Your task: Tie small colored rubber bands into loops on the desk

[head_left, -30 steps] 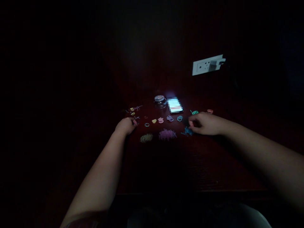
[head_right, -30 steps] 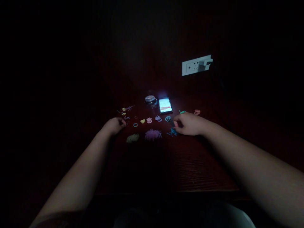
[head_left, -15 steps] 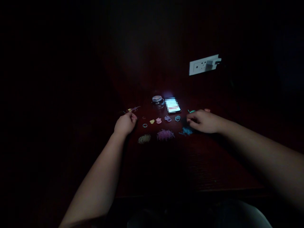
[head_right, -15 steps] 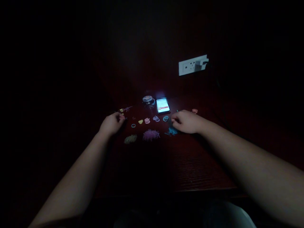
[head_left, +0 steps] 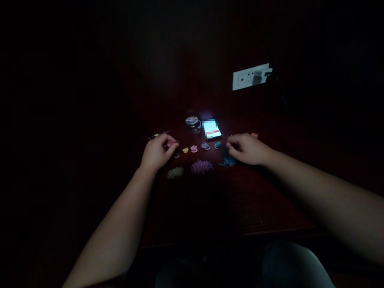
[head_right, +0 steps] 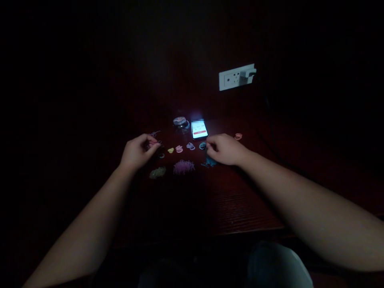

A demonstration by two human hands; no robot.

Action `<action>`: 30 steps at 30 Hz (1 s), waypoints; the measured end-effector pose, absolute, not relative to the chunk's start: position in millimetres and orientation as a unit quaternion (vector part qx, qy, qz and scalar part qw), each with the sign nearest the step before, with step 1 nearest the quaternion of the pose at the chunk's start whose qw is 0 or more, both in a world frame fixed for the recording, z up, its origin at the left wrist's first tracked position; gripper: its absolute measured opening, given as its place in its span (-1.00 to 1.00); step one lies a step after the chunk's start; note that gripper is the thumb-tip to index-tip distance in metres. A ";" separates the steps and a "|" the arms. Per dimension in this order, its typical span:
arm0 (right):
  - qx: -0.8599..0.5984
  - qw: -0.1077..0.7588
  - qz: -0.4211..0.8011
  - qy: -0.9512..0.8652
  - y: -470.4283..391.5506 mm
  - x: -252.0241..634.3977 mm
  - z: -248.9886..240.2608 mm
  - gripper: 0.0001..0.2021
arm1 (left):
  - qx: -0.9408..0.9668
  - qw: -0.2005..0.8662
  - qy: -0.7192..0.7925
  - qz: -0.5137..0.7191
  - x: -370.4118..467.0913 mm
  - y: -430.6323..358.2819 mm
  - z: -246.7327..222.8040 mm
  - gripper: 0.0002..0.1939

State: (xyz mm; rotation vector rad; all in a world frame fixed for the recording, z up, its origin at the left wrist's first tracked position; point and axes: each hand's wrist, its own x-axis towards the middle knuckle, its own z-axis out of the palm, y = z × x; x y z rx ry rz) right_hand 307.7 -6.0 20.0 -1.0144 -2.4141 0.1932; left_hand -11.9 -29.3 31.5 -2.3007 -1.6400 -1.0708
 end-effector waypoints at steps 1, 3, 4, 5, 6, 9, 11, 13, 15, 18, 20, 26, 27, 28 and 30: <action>-0.359 0.271 0.075 -0.890 -7.3 306.4 19.6 -0.91 | -0.777 0.065 -0.517 -0.353 -7.3 -30.1 30.7 -0.88; -0.323 0.301 0.087 -0.893 -11.1 302.6 19.0 -0.93 | -0.811 0.064 -0.467 -0.346 3.9 -32.0 28.4 -0.89; -0.304 0.312 0.094 -0.895 -13.5 300.1 18.8 -0.93 | -0.827 0.058 -0.444 -0.341 10.2 -33.3 27.3 -0.88; -0.288 0.318 0.098 -0.898 -16.1 297.4 18.6 -0.92 | -0.840 0.053 -0.422 -0.337 16.9 -35.1 26.4 -0.87; -0.273 0.323 0.100 -0.901 -18.7 294.5 18.4 -0.91 | -0.852 0.047 -0.401 -0.332 23.5 -37.2 26.0 -0.86; -0.243 0.332 0.101 -0.906 -25.3 287.4 17.8 -0.89 | -0.885 0.039 -0.344 -0.311 40.7 -45.2 27.5 -0.84; -0.228 0.337 0.107 -0.907 -27.8 285.1 17.3 -0.89 | -0.898 0.034 -0.318 -0.303 48.4 -50.6 29.8 -0.83; -0.216 0.339 0.111 -0.909 -29.1 284.5 16.7 -0.91 | -0.904 0.028 -0.305 -0.300 53.0 -54.8 31.9 -0.83; -0.207 0.339 0.117 -0.910 -29.6 284.6 16.0 -0.93 | -0.906 0.029 -0.300 -0.297 55.4 -57.4 33.4 -0.83; -0.192 0.337 0.135 -0.912 -30.2 284.1 14.8 -0.95 | -0.905 0.043 -0.298 -0.300 56.8 -58.7 34.5 -0.82; -0.186 0.341 0.143 -0.910 -30.5 283.4 14.4 -0.95 | -0.906 0.050 -0.294 -0.302 57.2 -58.6 34.9 -0.82; -0.186 0.344 0.140 -0.910 -30.4 283.2 15.4 -0.92 | -0.905 0.055 -0.293 -0.302 56.6 -58.4 34.4 -0.86; -0.188 0.342 0.138 -0.910 -30.5 283.3 15.8 -0.92 | -0.905 0.056 -0.293 -0.304 56.4 -58.6 34.2 -0.87; -0.189 0.341 0.136 -0.911 -30.7 283.4 16.2 -0.91 | -0.904 0.056 -0.293 -0.306 56.1 -58.9 34.1 -0.89; -0.190 0.342 0.132 -0.911 -31.3 283.4 16.9 -0.91 | -0.903 0.053 -0.292 -0.310 55.7 -59.4 34.1 -0.90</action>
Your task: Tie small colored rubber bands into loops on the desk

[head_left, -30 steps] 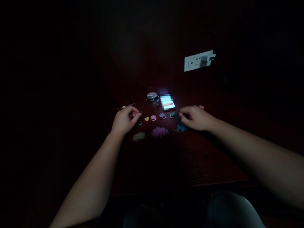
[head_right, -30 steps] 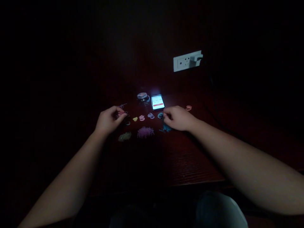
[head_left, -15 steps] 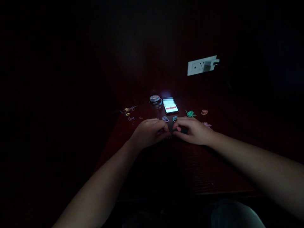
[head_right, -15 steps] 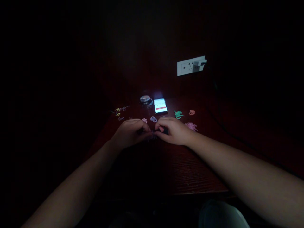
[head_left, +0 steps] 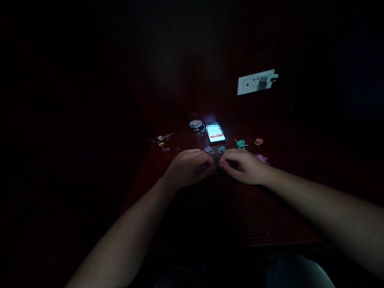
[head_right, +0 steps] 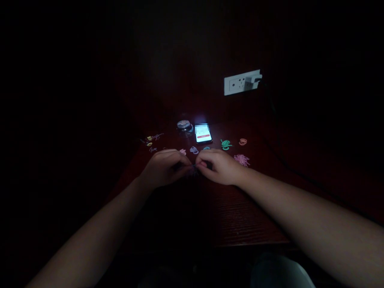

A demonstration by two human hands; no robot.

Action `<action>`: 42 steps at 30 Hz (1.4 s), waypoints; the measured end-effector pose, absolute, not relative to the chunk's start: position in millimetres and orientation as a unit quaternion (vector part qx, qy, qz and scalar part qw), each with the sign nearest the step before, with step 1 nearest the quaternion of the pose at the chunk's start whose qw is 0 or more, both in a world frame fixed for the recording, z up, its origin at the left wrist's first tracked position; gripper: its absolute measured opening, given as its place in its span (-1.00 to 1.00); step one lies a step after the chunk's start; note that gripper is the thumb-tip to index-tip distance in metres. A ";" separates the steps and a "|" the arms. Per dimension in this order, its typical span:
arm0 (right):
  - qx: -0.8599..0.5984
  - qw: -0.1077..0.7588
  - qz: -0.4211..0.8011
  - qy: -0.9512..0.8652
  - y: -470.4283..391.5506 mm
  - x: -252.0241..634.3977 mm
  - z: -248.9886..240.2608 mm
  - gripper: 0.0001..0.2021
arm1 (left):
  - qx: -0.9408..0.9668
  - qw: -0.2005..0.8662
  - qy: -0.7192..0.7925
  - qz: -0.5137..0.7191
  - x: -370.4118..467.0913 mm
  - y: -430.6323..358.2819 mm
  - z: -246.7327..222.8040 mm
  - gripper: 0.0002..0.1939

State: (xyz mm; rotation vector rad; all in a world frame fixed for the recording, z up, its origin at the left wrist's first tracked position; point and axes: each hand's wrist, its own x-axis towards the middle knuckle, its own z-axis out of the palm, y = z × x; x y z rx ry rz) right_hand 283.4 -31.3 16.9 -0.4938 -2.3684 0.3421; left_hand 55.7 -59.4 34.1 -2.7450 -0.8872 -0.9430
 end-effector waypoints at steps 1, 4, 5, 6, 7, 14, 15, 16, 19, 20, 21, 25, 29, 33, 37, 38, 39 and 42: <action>-0.191 0.344 0.131 -0.910 -31.6 283.3 17.1 -0.90 | -0.903 0.051 -0.292 -0.311 55.6 -59.6 34.3 -0.90; -0.193 0.347 0.138 -0.907 -32.2 283.0 17.3 -0.90 | -0.905 0.045 -0.294 -0.303 55.7 -59.8 35.0 -0.87; -0.195 0.346 0.140 -0.907 -32.3 282.9 17.2 -0.90 | -0.907 0.044 -0.294 -0.299 55.7 -59.8 35.2 -0.84; -0.196 0.345 0.140 -0.907 -32.3 282.9 17.0 -0.90 | -0.908 0.045 -0.293 -0.295 55.7 -59.7 35.3 -0.83; -0.197 0.343 0.139 -0.908 -32.4 283.0 16.9 -0.90 | -0.910 0.047 -0.292 -0.291 55.7 -59.6 35.3 -0.82; -0.204 0.347 0.132 -0.906 -33.8 282.9 16.2 -0.89 | -0.909 0.064 -0.292 -0.290 54.1 -58.2 32.5 -0.88; -0.205 0.347 0.133 -0.905 -33.9 282.7 16.1 -0.89 | -0.909 0.062 -0.294 -0.288 54.0 -58.1 32.4 -0.89; -0.206 0.347 0.134 -0.905 -34.1 282.5 16.1 -0.90 | -0.909 0.060 -0.296 -0.286 54.0 -58.1 32.4 -0.89; -0.208 0.338 0.138 -0.907 -35.0 282.7 16.6 -0.90 | -0.910 0.055 -0.303 -0.277 54.5 -58.7 33.8 -0.90; -0.210 0.335 0.139 -0.908 -35.6 282.9 17.0 -0.91 | -0.910 0.053 -0.306 -0.275 54.8 -59.0 34.4 -0.91; -0.212 0.333 0.140 -0.908 -36.3 283.0 17.3 -0.93 | -0.910 0.051 -0.308 -0.275 55.0 -59.4 35.0 -0.91; -0.225 0.335 0.146 -0.903 -39.1 282.3 17.0 -0.93 | -0.907 0.049 -0.307 -0.283 56.3 -60.8 36.0 -0.92; -0.222 0.331 0.139 -0.907 -39.4 279.9 14.8 -0.94 | -0.908 0.054 -0.301 -0.286 57.0 -61.2 35.3 -0.94; -0.221 0.327 0.132 -0.909 -38.8 278.5 15.1 -0.88 | -0.910 0.052 -0.299 -0.282 56.1 -60.7 35.1 -0.91; -0.221 0.323 0.136 -0.910 -37.4 278.9 15.6 -0.86 | -0.909 0.058 -0.313 -0.269 54.7 -60.0 35.6 -0.88; -0.222 0.321 0.135 -0.911 -36.8 279.2 15.6 -0.86 | -0.908 0.060 -0.319 -0.266 54.5 -60.1 35.8 -0.87; -0.225 0.318 0.133 -0.911 -36.3 279.5 15.5 -0.85 | -0.906 0.062 -0.323 -0.265 54.4 -60.3 36.0 -0.86; -0.232 0.313 0.127 -0.912 -35.5 280.6 16.2 -0.84 | -0.902 0.060 -0.329 -0.272 54.9 -61.4 36.3 -0.85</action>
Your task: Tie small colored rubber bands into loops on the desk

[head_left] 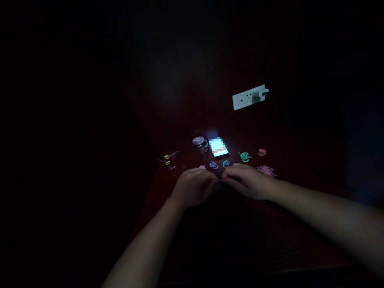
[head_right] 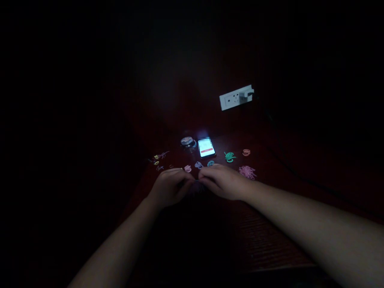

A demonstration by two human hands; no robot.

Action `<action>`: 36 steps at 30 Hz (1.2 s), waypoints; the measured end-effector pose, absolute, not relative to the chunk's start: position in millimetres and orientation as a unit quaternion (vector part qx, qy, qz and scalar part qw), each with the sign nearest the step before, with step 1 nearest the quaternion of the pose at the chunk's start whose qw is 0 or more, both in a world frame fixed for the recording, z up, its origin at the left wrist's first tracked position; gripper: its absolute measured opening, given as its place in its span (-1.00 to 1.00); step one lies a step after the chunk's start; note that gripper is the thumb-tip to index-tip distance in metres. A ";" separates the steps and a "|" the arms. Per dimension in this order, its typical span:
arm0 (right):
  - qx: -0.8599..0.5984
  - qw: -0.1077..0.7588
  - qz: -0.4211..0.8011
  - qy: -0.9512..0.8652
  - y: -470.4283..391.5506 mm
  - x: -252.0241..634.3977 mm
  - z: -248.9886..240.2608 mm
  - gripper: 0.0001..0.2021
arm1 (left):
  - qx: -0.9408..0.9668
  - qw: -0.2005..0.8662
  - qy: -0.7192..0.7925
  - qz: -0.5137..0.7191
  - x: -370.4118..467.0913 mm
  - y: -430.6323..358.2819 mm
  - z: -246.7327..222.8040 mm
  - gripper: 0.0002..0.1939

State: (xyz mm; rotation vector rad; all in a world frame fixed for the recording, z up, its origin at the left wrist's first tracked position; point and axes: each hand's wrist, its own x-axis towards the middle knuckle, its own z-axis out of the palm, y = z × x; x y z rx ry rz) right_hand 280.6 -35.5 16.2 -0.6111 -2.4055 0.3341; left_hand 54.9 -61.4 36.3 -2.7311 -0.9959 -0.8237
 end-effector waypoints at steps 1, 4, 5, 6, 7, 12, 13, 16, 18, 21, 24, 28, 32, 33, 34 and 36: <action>-0.231 0.314 0.126 -0.912 -35.7 281.0 16.9 -0.84 | -0.901 0.058 -0.329 -0.277 55.3 -61.9 36.3 -0.84; -0.220 0.323 0.125 -0.912 -37.5 281.7 19.3 -0.84 | -0.896 0.058 -0.332 -0.289 56.3 -63.2 36.3 -0.84; -0.218 0.325 0.128 -0.911 -38.2 281.7 19.9 -0.87 | -0.894 0.061 -0.335 -0.291 56.6 -63.6 36.2 -0.85; -0.215 0.326 0.132 -0.911 -38.8 281.6 20.4 -0.91 | -0.894 0.064 -0.336 -0.290 56.8 -63.8 36.2 -0.86; -0.213 0.326 0.137 -0.911 -39.2 281.3 20.5 -0.93 | -0.895 0.067 -0.337 -0.286 57.0 -64.1 36.1 -0.86; -0.199 0.337 0.139 -0.910 -38.5 278.9 18.0 -0.94 | -0.901 0.066 -0.335 -0.267 57.6 -64.3 35.2 -0.85; -0.197 0.341 0.133 -0.910 -38.0 278.9 17.5 -0.94 | -0.900 0.065 -0.336 -0.270 57.8 -64.3 35.0 -0.85; -0.197 0.339 0.124 -0.912 -36.7 280.4 17.2 -0.91 | -0.897 0.065 -0.341 -0.272 58.5 -64.2 34.5 -0.86; -0.198 0.335 0.124 -0.913 -35.9 282.0 18.1 -0.91 | -0.896 0.062 -0.346 -0.271 58.9 -64.2 34.6 -0.87; -0.202 0.335 0.129 -0.911 -34.3 284.3 19.4 -0.90 | -0.896 0.050 -0.349 -0.269 59.1 -64.0 34.4 -0.88; -0.202 0.338 0.132 -0.910 -32.8 285.2 19.4 -0.90 | -0.897 0.049 -0.346 -0.270 59.0 -63.3 33.8 -0.88; -0.195 0.343 0.138 -0.908 -32.2 285.7 18.9 -0.89 | -0.898 0.054 -0.341 -0.273 59.3 -63.3 34.3 -0.87; -0.190 0.340 0.150 -0.909 -32.6 288.2 20.0 -0.84 | -0.900 0.058 -0.336 -0.273 59.5 -64.2 35.9 -0.88; -0.190 0.343 0.152 -0.907 -32.9 288.9 20.4 -0.85 | -0.899 0.058 -0.335 -0.275 59.4 -64.2 36.0 -0.88; -0.190 0.347 0.155 -0.905 -33.2 289.3 20.8 -0.87 | -0.899 0.060 -0.334 -0.277 59.3 -64.1 36.0 -0.88; -0.192 0.353 0.156 -0.902 -34.0 289.1 21.1 -0.93 | -0.899 0.066 -0.334 -0.276 59.2 -63.7 35.6 -0.87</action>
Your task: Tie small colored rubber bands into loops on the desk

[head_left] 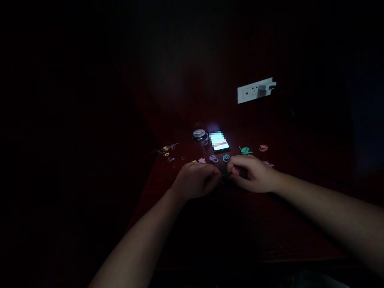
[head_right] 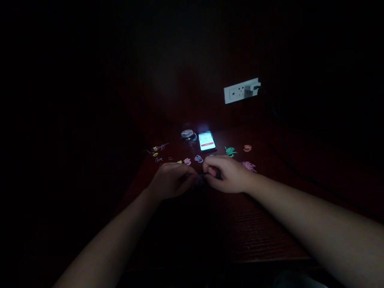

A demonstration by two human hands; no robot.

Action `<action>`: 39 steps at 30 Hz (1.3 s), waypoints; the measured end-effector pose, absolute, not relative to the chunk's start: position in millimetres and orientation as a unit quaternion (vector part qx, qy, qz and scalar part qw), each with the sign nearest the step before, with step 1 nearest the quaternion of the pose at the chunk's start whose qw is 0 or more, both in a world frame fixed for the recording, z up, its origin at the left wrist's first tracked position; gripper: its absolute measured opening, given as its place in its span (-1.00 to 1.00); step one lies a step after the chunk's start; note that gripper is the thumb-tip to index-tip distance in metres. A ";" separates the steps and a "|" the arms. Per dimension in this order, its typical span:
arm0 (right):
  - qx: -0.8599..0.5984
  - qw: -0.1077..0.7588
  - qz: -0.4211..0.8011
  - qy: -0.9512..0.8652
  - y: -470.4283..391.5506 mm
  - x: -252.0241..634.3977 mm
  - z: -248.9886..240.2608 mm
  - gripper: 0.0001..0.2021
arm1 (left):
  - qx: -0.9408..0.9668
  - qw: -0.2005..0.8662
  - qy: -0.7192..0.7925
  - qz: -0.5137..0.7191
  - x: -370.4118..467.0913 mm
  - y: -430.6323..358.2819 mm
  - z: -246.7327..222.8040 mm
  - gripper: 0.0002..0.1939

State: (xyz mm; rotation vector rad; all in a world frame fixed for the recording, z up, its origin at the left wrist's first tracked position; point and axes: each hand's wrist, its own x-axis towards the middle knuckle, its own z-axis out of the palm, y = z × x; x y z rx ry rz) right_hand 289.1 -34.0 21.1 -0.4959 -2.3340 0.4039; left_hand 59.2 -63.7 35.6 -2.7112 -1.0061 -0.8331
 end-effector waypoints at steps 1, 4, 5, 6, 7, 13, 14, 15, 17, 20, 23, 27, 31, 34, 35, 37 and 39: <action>-0.191 0.354 0.155 -0.902 -34.5 288.5 20.8 -0.93 | -0.899 0.069 -0.335 -0.274 59.1 -63.5 35.3 -0.87; -0.184 0.352 0.156 -0.904 -35.2 285.7 18.8 -0.97 | -0.899 0.068 -0.339 -0.267 59.3 -63.2 35.0 -0.87; -0.183 0.353 0.160 -0.904 -35.1 284.9 18.0 -0.96 | -0.900 0.066 -0.339 -0.267 59.4 -63.4 35.0 -0.87; -0.185 0.355 0.164 -0.902 -34.9 284.4 17.3 -0.94 | -0.901 0.065 -0.338 -0.266 59.4 -63.6 35.0 -0.87; -0.189 0.355 0.168 -0.900 -34.6 284.3 16.8 -0.93 | -0.901 0.063 -0.337 -0.265 59.5 -63.8 35.0 -0.87; -0.203 0.350 0.170 -0.899 -31.4 288.2 15.7 -0.90 | -0.898 0.055 -0.347 -0.264 58.5 -63.8 33.1 -0.89; -0.203 0.352 0.169 -0.898 -31.1 288.8 15.7 -0.89 | -0.898 0.055 -0.345 -0.267 58.2 -63.6 32.9 -0.89; -0.202 0.356 0.170 -0.896 -31.1 289.1 15.7 -0.89 | -0.898 0.055 -0.343 -0.271 58.1 -63.4 32.9 -0.90; -0.204 0.364 0.174 -0.892 -32.1 288.7 16.2 -0.93 | -0.897 0.058 -0.337 -0.280 58.2 -63.3 33.4 -0.90; -0.204 0.371 0.170 -0.890 -34.4 286.3 17.2 -0.92 | -0.900 0.050 -0.334 -0.276 59.8 -63.8 34.6 -0.88; -0.197 0.364 0.148 -0.898 -35.0 284.8 17.2 -0.99 | -0.904 0.033 -0.333 -0.265 61.5 -63.9 34.3 -0.87; -0.196 0.355 0.132 -0.904 -32.6 286.8 16.5 -0.95 | -0.906 0.022 -0.337 -0.255 61.0 -62.3 31.2 -0.88; -0.212 0.374 0.124 -0.894 -31.6 289.8 16.0 -0.95 | -0.905 0.021 -0.341 -0.253 59.1 -61.2 29.8 -0.88; -0.212 0.380 0.132 -0.891 -32.7 290.2 15.9 -0.96 | -0.903 0.020 -0.349 -0.251 59.2 -61.8 30.8 -0.87; -0.209 0.376 0.134 -0.893 -33.0 290.0 15.9 -0.95 | -0.902 0.019 -0.351 -0.251 59.6 -62.0 31.3 -0.87; -0.199 0.364 0.131 -0.900 -33.0 289.0 16.1 -0.94 | -0.902 0.017 -0.351 -0.249 60.4 -62.3 32.4 -0.87; -0.192 0.356 0.121 -0.907 -32.2 288.1 16.2 -0.93 | -0.904 0.015 -0.349 -0.245 60.9 -62.2 33.1 -0.87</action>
